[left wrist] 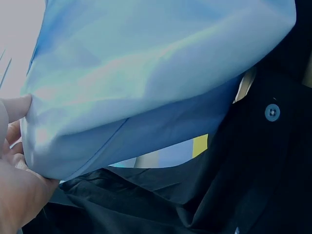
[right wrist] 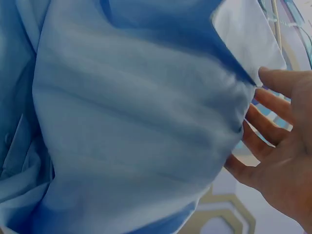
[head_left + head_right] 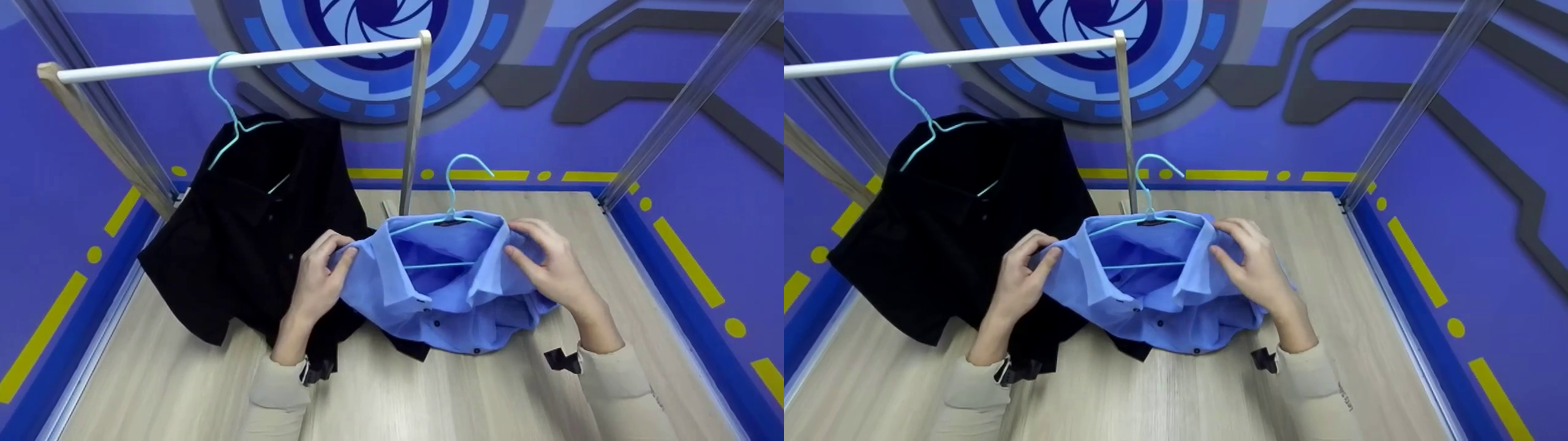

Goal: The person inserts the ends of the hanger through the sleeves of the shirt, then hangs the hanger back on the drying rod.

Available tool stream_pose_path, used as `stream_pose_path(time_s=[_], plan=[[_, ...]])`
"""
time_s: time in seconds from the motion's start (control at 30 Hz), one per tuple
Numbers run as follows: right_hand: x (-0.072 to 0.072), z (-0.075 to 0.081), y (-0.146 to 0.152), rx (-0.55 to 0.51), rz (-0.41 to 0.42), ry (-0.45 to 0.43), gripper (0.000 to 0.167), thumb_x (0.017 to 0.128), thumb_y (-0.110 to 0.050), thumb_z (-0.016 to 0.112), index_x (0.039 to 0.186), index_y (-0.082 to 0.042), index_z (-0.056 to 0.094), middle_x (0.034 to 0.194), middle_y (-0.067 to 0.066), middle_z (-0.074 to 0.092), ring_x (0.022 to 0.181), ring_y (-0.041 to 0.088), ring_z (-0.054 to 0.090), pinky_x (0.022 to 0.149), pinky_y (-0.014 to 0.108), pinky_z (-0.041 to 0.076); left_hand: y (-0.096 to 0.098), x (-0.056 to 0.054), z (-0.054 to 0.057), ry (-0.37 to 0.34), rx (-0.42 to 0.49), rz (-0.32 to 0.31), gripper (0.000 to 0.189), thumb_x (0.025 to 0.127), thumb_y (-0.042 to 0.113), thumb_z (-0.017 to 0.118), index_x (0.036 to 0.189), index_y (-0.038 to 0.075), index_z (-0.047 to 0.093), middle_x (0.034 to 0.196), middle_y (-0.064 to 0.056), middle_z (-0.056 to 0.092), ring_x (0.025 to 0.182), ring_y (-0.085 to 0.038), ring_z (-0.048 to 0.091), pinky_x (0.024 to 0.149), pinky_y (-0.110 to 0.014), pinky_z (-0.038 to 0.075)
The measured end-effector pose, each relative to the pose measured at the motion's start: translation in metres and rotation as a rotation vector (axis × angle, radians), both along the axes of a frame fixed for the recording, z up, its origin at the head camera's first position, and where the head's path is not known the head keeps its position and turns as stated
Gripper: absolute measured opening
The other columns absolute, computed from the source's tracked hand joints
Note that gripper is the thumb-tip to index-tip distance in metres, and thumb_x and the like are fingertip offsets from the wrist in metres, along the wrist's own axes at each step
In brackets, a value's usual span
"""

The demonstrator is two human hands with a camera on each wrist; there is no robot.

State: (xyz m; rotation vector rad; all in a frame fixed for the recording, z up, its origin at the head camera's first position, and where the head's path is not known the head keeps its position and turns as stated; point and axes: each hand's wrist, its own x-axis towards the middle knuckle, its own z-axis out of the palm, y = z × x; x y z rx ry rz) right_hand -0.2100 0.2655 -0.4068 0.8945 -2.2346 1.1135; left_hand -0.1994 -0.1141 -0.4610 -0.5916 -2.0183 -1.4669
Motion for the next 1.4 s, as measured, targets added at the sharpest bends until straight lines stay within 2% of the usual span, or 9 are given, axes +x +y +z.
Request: stream_pose_path(time_s=[0.13, 0.3, 0.4, 0.73, 0.83, 1.0, 1.13, 1.27, 1.4], plan=[[0.001, 0.001, -0.004, 0.019, 0.022, -0.011, 0.033, 0.082, 0.019, 0.074, 0.113, 0.011, 0.068, 0.109, 0.021, 0.068, 0.103, 0.025, 0.062, 0.095, 0.022, 0.045, 0.004, 0.002, 0.004, 0.023, -0.014, -0.006, 0.006, 0.096, 0.000, 0.070, 0.095, 0.005, 0.072, 0.092, -0.004, 0.067, 0.087, -0.020, 0.063, 0.083, -0.023, 0.047], [0.006, 0.006, -0.008, 0.022, 0.030, 0.008, 0.026, 0.082, 0.021, 0.072, 0.104, 0.009, 0.069, 0.095, 0.015, 0.068, 0.087, 0.023, 0.061, 0.081, 0.021, 0.046, 0.011, 0.013, 0.023, 0.055, -0.029, -0.012, 0.008, 0.091, -0.012, 0.069, 0.091, -0.005, 0.070, 0.088, -0.013, 0.065, 0.083, -0.027, 0.064, 0.083, -0.025, 0.048], [0.007, 0.008, -0.009, 0.019, 0.027, 0.032, 0.023, 0.082, 0.023, 0.070, 0.099, 0.008, 0.068, 0.088, 0.014, 0.065, 0.080, 0.023, 0.057, 0.075, 0.021, 0.043, 0.012, 0.015, 0.027, 0.056, -0.030, -0.031, 0.008, 0.090, -0.015, 0.068, 0.091, -0.007, 0.069, 0.088, -0.015, 0.064, 0.083, -0.028, 0.064, 0.084, -0.027, 0.049], [0.009, 0.011, -0.005, -0.061, 0.025, 0.006, 0.022, 0.082, 0.026, 0.068, 0.097, 0.009, 0.068, 0.089, 0.019, 0.066, 0.083, 0.019, 0.060, 0.077, 0.019, 0.045, 0.001, -0.003, -0.001, -0.024, -0.056, -0.075, 0.004, 0.095, 0.005, 0.074, 0.098, 0.007, 0.075, 0.096, -0.001, 0.067, 0.089, -0.020, 0.064, 0.084, -0.028, 0.050], [0.009, 0.012, -0.003, -0.079, 0.018, 0.014, 0.023, 0.082, 0.027, 0.067, 0.096, 0.009, 0.068, 0.088, 0.019, 0.066, 0.082, 0.017, 0.059, 0.076, 0.019, 0.045, -0.004, -0.005, -0.004, -0.066, -0.086, -0.082, 0.008, 0.101, 0.011, 0.067, 0.101, 0.009, 0.075, 0.097, 0.003, 0.067, 0.092, -0.017, 0.064, 0.085, -0.030, 0.050], [0.011, 0.011, 0.002, -0.090, -0.004, 0.013, 0.022, 0.082, 0.026, 0.067, 0.096, 0.009, 0.068, 0.087, 0.019, 0.065, 0.081, 0.016, 0.057, 0.074, 0.019, 0.044, -0.013, -0.005, -0.011, -0.157, -0.130, -0.058, 0.031, 0.111, 0.015, 0.045, 0.101, 0.006, 0.072, 0.097, 0.003, 0.068, 0.095, -0.016, 0.064, 0.089, -0.034, 0.049], [0.012, 0.010, 0.006, -0.097, -0.007, -0.001, 0.023, 0.083, 0.026, 0.067, 0.097, 0.009, 0.069, 0.089, 0.020, 0.066, 0.082, 0.017, 0.058, 0.076, 0.019, 0.045, -0.019, -0.005, -0.017, -0.204, -0.165, -0.028, 0.033, 0.112, 0.016, 0.042, 0.099, 0.005, 0.071, 0.094, 0.001, 0.068, 0.091, -0.018, 0.064, 0.085, -0.037, 0.050], [0.013, 0.010, 0.010, -0.111, -0.011, -0.014, 0.020, 0.084, 0.023, 0.067, 0.098, 0.009, 0.069, 0.089, 0.021, 0.066, 0.082, 0.017, 0.057, 0.076, 0.019, 0.044, -0.023, -0.005, -0.022, -0.186, -0.199, 0.001, 0.029, 0.111, 0.017, 0.047, 0.093, 0.008, 0.069, 0.082, 0.004, 0.063, 0.078, -0.015, 0.060, 0.075, -0.034, 0.051], [0.012, 0.010, 0.014, -0.139, -0.016, -0.029, 0.015, 0.087, 0.020, 0.068, 0.098, 0.009, 0.070, 0.088, 0.024, 0.065, 0.081, 0.016, 0.057, 0.074, 0.019, 0.044, -0.025, -0.005, -0.024, -0.072, -0.178, 0.010, 0.024, 0.107, 0.011, 0.055, 0.087, 0.011, 0.067, 0.076, 0.007, 0.059, 0.069, -0.012, 0.057, 0.066, -0.028, 0.048]])
